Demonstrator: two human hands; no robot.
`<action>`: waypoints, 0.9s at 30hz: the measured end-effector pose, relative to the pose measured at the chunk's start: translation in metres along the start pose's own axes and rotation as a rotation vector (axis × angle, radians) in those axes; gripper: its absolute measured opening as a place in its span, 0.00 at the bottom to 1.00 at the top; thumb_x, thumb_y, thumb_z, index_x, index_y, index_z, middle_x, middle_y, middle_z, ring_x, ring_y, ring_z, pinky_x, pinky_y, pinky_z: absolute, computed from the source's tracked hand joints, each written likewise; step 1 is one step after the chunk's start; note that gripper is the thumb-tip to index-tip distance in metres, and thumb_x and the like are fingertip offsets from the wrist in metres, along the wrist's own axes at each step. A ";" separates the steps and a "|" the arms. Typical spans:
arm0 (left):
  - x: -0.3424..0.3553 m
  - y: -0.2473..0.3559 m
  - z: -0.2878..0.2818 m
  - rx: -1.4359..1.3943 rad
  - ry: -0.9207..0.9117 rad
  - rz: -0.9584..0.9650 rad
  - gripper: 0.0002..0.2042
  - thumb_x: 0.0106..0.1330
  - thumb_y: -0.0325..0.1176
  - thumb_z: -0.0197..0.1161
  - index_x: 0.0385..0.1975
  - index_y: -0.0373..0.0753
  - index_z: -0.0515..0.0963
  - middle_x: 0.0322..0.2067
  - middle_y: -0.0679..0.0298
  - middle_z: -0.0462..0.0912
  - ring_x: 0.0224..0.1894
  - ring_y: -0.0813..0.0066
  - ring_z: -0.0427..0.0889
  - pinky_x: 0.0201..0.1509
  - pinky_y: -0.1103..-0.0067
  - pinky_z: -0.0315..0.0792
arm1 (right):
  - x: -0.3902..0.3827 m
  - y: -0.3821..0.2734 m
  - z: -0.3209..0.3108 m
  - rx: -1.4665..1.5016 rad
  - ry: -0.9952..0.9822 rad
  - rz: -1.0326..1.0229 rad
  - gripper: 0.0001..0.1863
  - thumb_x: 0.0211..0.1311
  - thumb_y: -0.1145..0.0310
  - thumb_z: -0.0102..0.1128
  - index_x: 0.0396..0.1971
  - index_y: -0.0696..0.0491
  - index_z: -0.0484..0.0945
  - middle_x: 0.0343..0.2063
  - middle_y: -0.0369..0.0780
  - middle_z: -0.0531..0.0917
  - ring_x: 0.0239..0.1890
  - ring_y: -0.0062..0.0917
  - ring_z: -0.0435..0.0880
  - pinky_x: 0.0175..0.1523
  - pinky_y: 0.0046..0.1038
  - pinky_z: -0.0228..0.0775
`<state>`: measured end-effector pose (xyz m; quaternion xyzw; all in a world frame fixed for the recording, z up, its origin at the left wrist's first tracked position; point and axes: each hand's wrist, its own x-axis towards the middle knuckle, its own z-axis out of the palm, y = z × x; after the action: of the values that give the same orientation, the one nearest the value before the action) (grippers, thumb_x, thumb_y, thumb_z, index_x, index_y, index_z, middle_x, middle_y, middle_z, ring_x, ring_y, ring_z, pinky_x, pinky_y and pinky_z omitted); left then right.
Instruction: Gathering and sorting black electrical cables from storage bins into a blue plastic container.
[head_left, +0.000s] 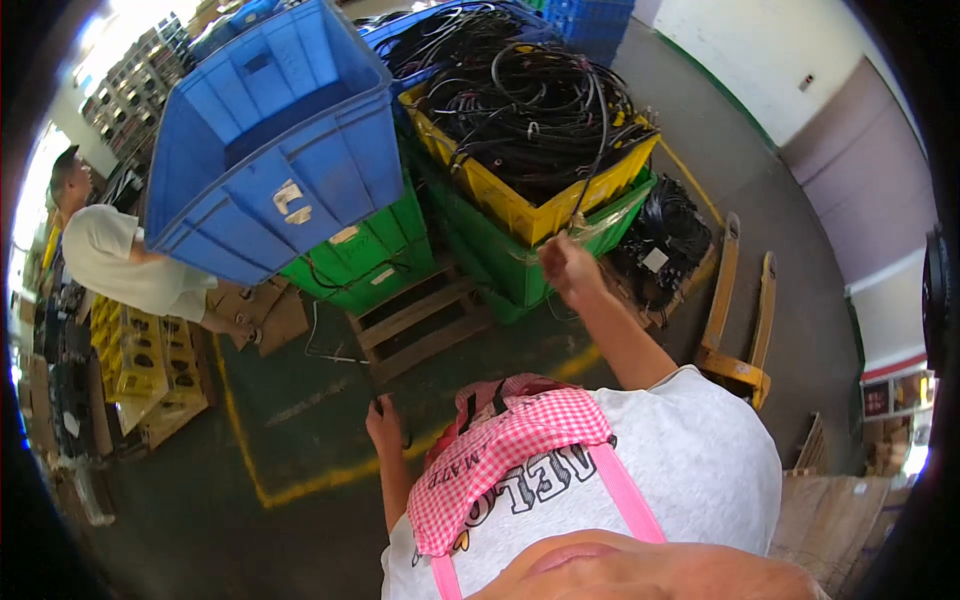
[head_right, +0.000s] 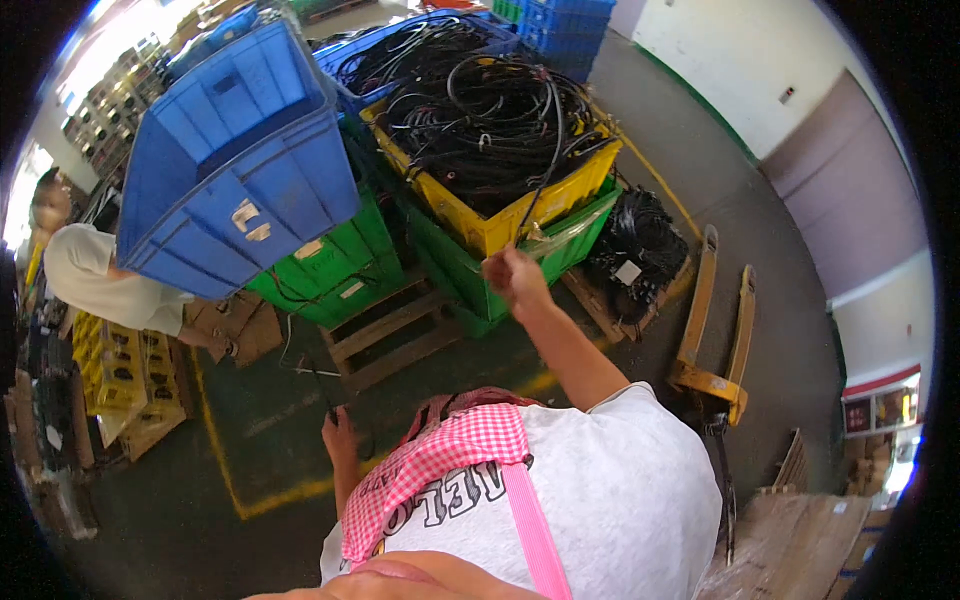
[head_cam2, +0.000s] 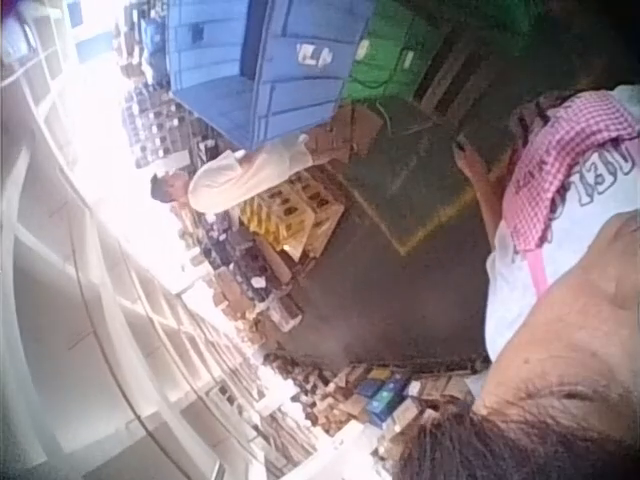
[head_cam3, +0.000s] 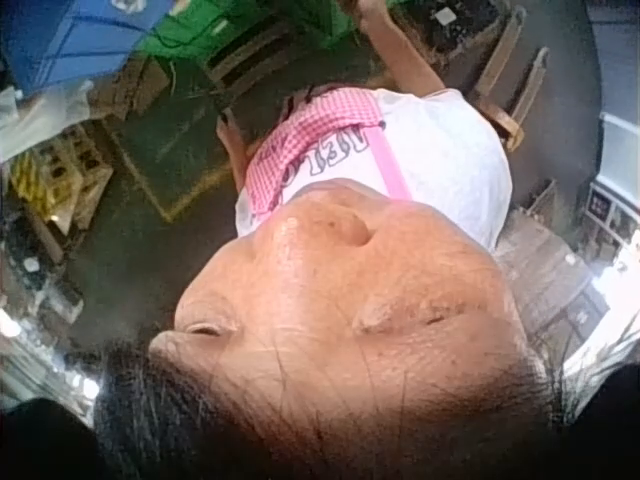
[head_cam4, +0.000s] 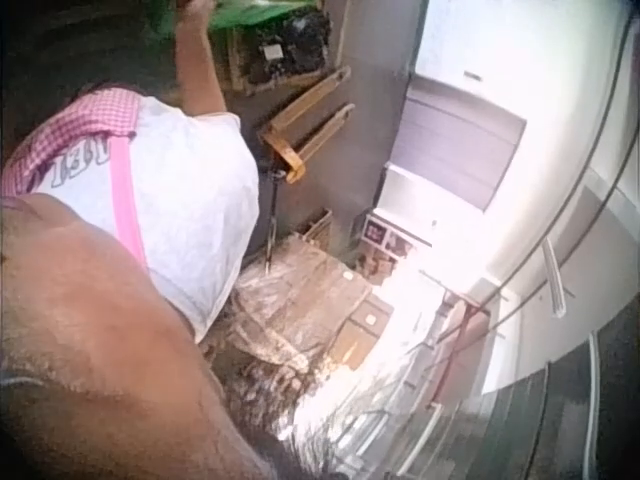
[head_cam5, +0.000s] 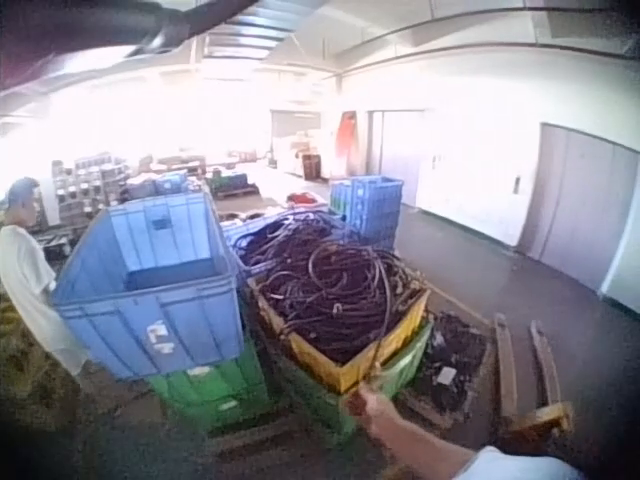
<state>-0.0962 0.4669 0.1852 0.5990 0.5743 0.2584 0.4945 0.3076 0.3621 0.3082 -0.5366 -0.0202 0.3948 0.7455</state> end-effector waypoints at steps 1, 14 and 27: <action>0.000 0.004 -0.006 0.000 -0.013 0.007 0.15 0.68 0.40 0.52 0.36 0.34 0.77 0.16 0.68 0.69 0.18 0.80 0.66 0.22 0.78 0.60 | -0.005 0.013 0.005 -0.019 -0.016 0.083 0.15 0.69 0.56 0.43 0.35 0.52 0.73 0.30 0.37 0.81 0.32 0.24 0.78 0.39 0.28 0.68; 0.009 -0.035 0.028 0.171 -0.079 0.022 0.18 0.66 0.44 0.52 0.35 0.31 0.77 0.19 0.58 0.76 0.20 0.67 0.71 0.27 0.71 0.66 | -0.016 0.056 0.072 -0.586 -0.827 0.342 0.14 0.63 0.56 0.53 0.36 0.52 0.77 0.30 0.34 0.82 0.29 0.15 0.77 0.33 0.17 0.68; 0.018 0.012 0.053 0.445 -0.199 -0.015 0.19 0.63 0.46 0.56 0.34 0.32 0.77 0.26 0.47 0.80 0.30 0.53 0.81 0.30 0.66 0.69 | 0.199 -0.250 0.017 -1.990 0.396 -0.884 0.19 0.56 0.55 0.59 0.44 0.48 0.73 0.39 0.43 0.80 0.47 0.40 0.77 0.46 0.41 0.72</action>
<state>-0.0405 0.4703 0.1707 0.7115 0.5699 0.0614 0.4065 0.5784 0.4686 0.4406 -0.8957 -0.3986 -0.1916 0.0463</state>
